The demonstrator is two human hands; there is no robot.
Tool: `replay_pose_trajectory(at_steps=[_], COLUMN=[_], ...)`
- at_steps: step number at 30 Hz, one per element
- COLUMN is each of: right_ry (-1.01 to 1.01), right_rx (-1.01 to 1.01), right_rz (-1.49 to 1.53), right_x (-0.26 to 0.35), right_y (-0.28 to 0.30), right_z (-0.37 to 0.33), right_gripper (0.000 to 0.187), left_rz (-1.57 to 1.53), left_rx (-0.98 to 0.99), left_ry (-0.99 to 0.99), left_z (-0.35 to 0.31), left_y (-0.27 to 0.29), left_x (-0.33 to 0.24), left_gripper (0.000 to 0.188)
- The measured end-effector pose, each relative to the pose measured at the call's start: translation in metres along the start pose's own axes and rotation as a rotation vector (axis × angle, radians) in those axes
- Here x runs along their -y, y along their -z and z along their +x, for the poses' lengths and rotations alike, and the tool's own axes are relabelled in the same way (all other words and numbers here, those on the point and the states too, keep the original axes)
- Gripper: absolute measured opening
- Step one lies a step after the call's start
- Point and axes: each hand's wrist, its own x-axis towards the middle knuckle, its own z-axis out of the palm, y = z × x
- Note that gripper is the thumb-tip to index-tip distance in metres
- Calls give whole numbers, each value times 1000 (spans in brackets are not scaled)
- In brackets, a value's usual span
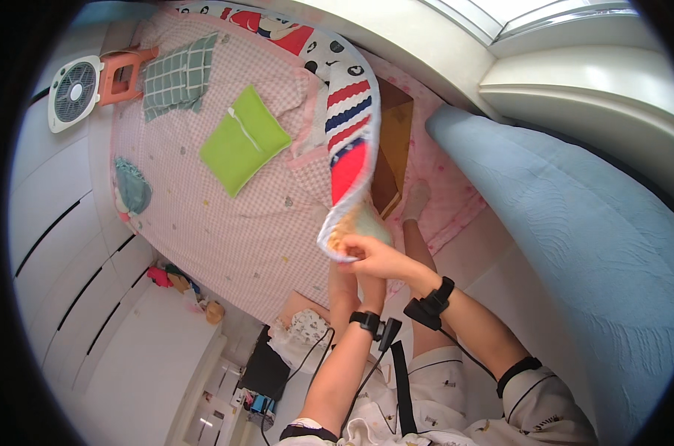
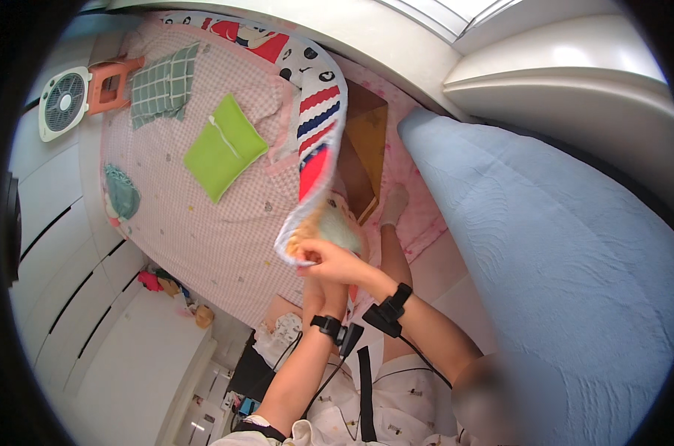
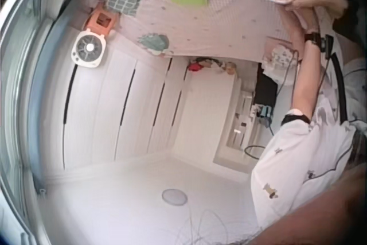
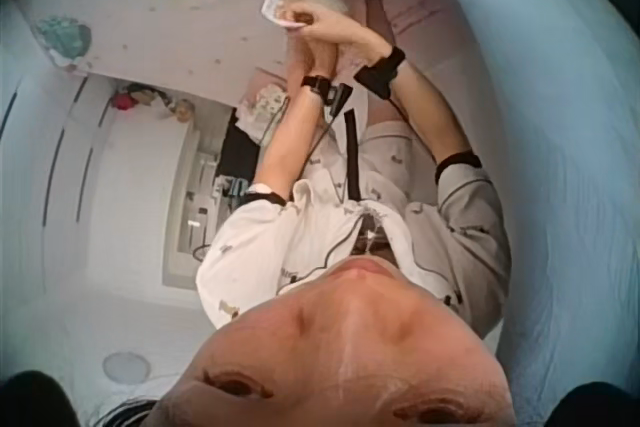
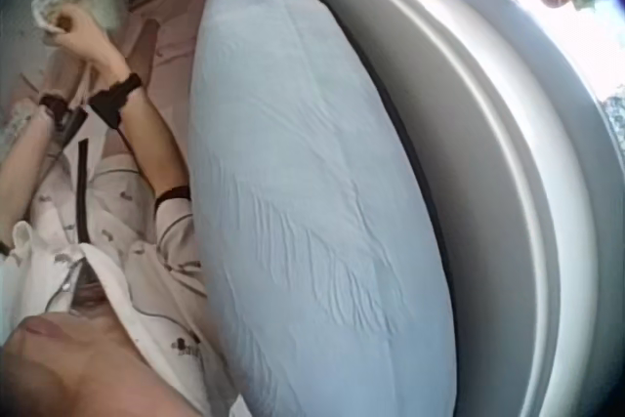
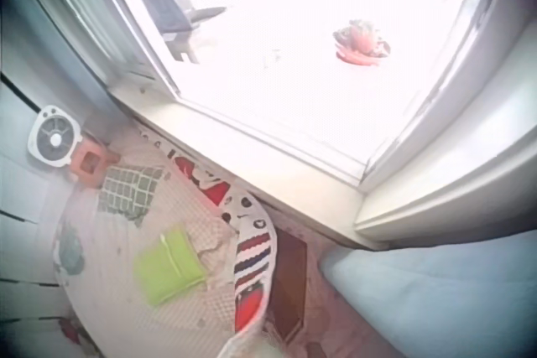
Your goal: Sweeping the floor and then making a bed by straightening pillows and blankets.
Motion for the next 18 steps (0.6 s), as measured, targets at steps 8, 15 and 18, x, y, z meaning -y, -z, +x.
replay_pose_trajectory(at_steps=[8,15,18], right_ry=[64,-124,-156], right_rx=[-677,-523,-279], right_rz=[-1254,-1935,-2208], right_x=[-58,-135,-141], right_y=[137,241,267], right_z=[46,103,131], right_gripper=[35,38,37], left_rz=[2929,2869,2797], left_rx=[-353,-323,-432], left_ry=[-851,-768,-816], left_z=[67,108,117], left_y=[-105,-157,-175], left_x=[42,30,16], left_gripper=[19,17,32])
